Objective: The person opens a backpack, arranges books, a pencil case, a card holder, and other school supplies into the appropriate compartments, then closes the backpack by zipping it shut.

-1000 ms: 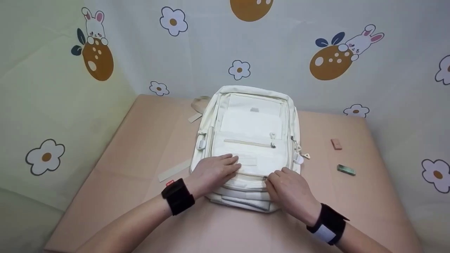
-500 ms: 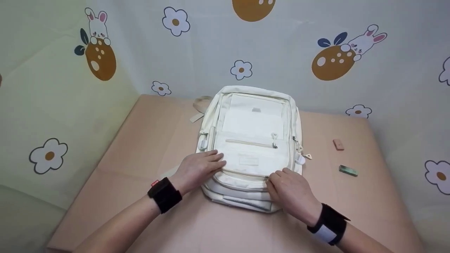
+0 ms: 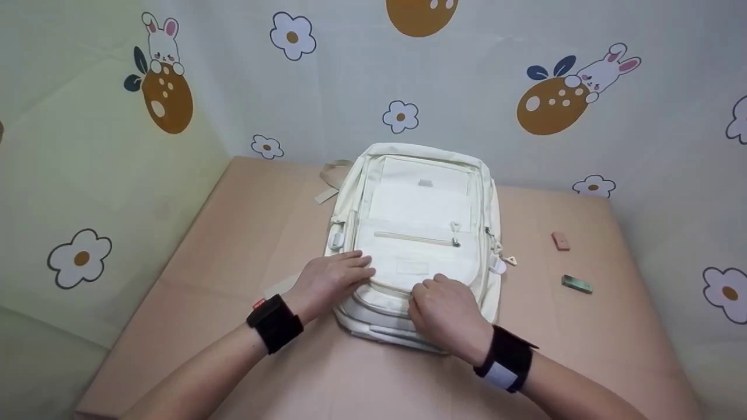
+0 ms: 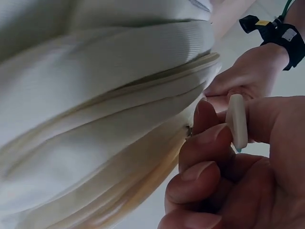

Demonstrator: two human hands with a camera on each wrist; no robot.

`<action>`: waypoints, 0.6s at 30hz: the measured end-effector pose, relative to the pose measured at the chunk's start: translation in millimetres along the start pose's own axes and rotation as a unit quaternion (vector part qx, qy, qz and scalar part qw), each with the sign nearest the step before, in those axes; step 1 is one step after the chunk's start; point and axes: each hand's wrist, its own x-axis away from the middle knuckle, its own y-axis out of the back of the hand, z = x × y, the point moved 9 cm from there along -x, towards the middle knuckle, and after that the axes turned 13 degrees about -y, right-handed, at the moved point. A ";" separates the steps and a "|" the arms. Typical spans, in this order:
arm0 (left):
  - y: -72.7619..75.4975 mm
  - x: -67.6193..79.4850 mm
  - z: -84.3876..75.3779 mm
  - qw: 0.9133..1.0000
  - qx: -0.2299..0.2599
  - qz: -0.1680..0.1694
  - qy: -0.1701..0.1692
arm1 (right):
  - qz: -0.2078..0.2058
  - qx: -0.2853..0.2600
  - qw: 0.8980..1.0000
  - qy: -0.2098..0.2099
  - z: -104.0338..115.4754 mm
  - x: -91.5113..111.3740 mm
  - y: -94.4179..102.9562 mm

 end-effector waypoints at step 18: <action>-7.1 -1.6 3.7 0.999 0.002 0.036 0.036 | 0.002 -0.007 0.999 0.048 28.6 -21.3 -10.7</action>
